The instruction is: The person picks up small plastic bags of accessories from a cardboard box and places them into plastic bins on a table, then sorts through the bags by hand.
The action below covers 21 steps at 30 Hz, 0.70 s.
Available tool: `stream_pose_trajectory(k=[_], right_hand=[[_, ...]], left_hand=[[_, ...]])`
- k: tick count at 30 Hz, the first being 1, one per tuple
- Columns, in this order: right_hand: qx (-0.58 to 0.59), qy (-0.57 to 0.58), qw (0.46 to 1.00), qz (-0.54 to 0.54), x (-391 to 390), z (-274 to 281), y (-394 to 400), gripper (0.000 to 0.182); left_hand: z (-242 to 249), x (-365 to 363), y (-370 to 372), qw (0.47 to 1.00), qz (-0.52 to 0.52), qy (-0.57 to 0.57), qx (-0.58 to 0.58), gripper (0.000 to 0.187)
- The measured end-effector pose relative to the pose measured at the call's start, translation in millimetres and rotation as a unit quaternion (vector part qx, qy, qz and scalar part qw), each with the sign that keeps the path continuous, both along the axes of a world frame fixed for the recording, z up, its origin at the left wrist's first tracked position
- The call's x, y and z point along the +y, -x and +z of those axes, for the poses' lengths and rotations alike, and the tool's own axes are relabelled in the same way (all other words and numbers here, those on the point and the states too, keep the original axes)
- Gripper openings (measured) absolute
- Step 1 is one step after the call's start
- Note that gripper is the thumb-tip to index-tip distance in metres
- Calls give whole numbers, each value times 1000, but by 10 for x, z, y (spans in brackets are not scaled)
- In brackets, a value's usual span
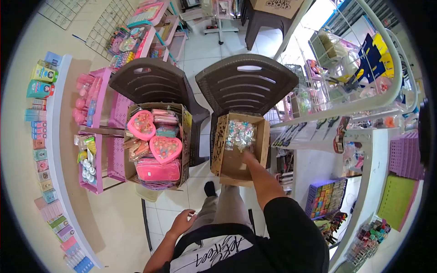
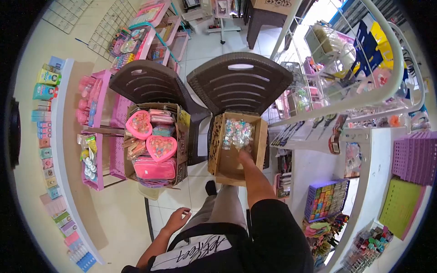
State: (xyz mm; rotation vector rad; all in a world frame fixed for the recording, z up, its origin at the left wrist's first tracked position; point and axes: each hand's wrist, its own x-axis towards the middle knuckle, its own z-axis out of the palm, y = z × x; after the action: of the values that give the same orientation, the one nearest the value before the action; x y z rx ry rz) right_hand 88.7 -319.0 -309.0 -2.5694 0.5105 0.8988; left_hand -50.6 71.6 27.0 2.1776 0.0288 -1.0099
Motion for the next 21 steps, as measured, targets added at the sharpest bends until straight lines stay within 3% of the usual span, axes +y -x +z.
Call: stream_pose_trajectory(k=[2, 3, 4, 6, 9, 12, 13, 15, 19, 21], right_hand=[[104, -149, 978, -98, 21, 635, -126, 92], [41, -111, 980, -158, 189, 1217, -84, 84], [42, -107, 980, -163, 218, 1258, 52, 84], [-202, -136, 966, -83, 296, 1341, 327, 74], [-177, -220, 955, -95, 503, 2473, 528, 68], [-197, -275, 940, -39, 692, 3190, 753, 69], [-222, -270, 937, 12, 730, 3373, 803, 68], [-273, -233, 930, 71, 811, 3400, 915, 63], [-297, -234, 919, 111, 667, 3416, 922, 51], [-245, -420, 866, -113, 562, 3381, 850, 36]], left_hand=[[54, -146, -116, 1000, -25, 10, -7, 33], [63, -220, -175, 999, -27, 43, -18, 33], [73, -299, -225, 996, -28, 76, -28, 32], [44, -481, -399, 994, 11, 112, 1, 33], [-168, -801, -734, 963, 133, 218, 80, 39], [-190, -1337, -1117, 917, 255, 276, 135, 41], [-157, -1480, -1219, 918, 252, 274, 139, 41], [-83, -1683, -1377, 908, 210, 308, 194, 41], [-467, -1772, -1412, 884, 203, 369, 203, 36], [-453, -1718, -1394, 867, 279, 366, 193, 31]])
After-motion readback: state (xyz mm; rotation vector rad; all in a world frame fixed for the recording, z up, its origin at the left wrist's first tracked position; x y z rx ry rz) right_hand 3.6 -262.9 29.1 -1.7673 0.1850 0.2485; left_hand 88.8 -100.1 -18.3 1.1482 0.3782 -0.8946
